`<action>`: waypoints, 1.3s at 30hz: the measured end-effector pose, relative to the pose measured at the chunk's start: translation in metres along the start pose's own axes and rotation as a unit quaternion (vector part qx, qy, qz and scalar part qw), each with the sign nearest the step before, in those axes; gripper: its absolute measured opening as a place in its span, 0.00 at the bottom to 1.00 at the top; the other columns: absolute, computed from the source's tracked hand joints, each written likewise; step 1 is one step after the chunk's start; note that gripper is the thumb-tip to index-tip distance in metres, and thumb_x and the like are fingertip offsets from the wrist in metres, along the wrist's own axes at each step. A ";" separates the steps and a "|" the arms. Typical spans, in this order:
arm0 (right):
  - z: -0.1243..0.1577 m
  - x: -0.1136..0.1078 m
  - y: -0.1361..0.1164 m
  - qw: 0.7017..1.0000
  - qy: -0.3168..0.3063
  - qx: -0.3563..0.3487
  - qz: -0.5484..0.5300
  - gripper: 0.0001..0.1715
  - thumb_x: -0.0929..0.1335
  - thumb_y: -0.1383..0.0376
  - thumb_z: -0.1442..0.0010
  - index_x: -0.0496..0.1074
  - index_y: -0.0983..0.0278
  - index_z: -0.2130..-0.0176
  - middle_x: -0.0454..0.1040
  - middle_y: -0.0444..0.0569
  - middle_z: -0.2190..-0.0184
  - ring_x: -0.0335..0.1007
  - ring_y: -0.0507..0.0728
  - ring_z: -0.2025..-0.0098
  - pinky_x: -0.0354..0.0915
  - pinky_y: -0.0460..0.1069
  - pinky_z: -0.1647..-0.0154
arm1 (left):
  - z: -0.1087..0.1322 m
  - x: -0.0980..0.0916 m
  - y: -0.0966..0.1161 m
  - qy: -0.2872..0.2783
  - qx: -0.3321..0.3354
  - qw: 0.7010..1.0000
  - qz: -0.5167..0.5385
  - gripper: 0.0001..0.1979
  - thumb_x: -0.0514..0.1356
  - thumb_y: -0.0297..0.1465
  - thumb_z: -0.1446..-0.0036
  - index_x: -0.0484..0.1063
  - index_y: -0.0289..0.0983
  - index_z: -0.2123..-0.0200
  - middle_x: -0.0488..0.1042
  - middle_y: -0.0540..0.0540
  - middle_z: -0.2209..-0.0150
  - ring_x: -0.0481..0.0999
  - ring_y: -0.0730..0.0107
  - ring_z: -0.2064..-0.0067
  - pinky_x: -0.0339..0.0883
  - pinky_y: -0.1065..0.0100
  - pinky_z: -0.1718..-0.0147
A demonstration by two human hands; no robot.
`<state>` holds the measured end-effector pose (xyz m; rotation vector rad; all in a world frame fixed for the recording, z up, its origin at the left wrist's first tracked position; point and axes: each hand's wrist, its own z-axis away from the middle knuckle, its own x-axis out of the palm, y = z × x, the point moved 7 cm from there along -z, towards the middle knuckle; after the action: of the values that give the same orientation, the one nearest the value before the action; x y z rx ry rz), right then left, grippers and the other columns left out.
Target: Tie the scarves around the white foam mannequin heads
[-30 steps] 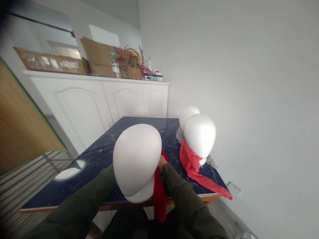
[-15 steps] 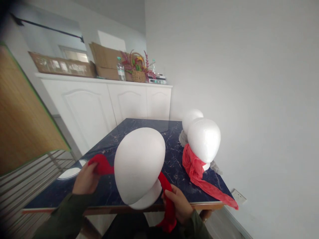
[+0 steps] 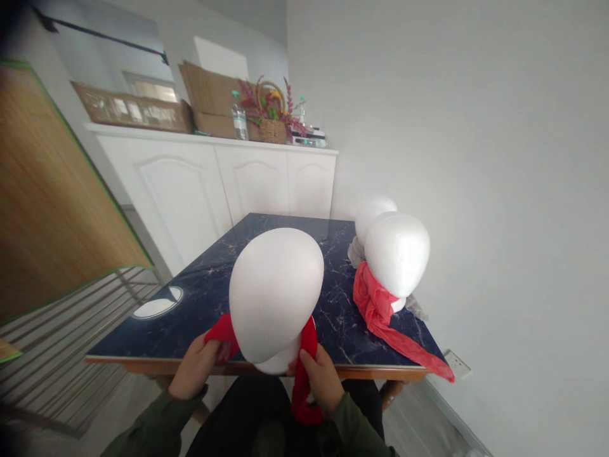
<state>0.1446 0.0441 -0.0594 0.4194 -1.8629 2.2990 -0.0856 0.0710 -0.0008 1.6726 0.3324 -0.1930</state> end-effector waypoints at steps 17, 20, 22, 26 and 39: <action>0.016 0.021 -0.004 0.991 0.017 -0.117 0.069 0.10 0.65 0.72 0.55 0.68 0.65 0.68 0.75 0.47 0.71 0.71 0.55 0.68 0.65 0.48 0.67 | 0.036 0.081 0.039 -0.217 0.091 0.962 -0.139 0.17 0.51 0.21 0.58 0.73 0.34 0.65 0.75 0.43 0.65 0.72 0.64 0.63 0.62 0.66 0.57; 0.011 0.025 -0.005 0.990 0.030 -0.123 0.055 0.05 0.67 0.71 0.56 0.68 0.65 0.73 0.74 0.44 0.77 0.68 0.52 0.75 0.62 0.46 0.73 | 0.038 0.083 0.047 -0.220 0.096 0.958 -0.154 0.13 0.54 0.23 0.57 0.74 0.35 0.67 0.76 0.43 0.65 0.72 0.61 0.60 0.60 0.66 0.55; 0.011 0.028 -0.005 0.993 0.032 -0.112 0.029 0.03 0.66 0.69 0.54 0.68 0.66 0.73 0.73 0.44 0.78 0.66 0.51 0.77 0.61 0.45 0.75 | 0.042 0.084 0.047 -0.223 0.095 0.953 -0.179 0.10 0.55 0.24 0.56 0.74 0.36 0.69 0.76 0.43 0.66 0.72 0.60 0.60 0.60 0.65 0.56; 0.017 0.039 -0.006 0.996 -0.021 -0.074 -0.046 0.09 0.66 0.65 0.51 0.69 0.66 0.67 0.74 0.46 0.72 0.69 0.52 0.72 0.64 0.47 0.68 | 0.049 0.085 0.040 -0.207 0.095 0.953 -0.200 0.07 0.56 0.26 0.55 0.73 0.37 0.72 0.75 0.42 0.67 0.72 0.59 0.61 0.60 0.65 0.59; 0.015 0.017 -0.025 0.910 0.053 -0.196 0.361 0.13 0.63 0.73 0.58 0.68 0.65 0.67 0.70 0.43 0.77 0.64 0.51 0.75 0.58 0.45 0.73 | 0.041 0.071 0.035 -0.101 0.051 0.990 -0.084 0.10 0.57 0.23 0.57 0.71 0.34 0.68 0.74 0.42 0.68 0.72 0.59 0.61 0.60 0.63 0.58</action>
<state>0.1380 0.0344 -0.0280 -0.5295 -2.6491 2.1238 -0.0046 0.0346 0.0038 1.7095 0.3140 -0.5083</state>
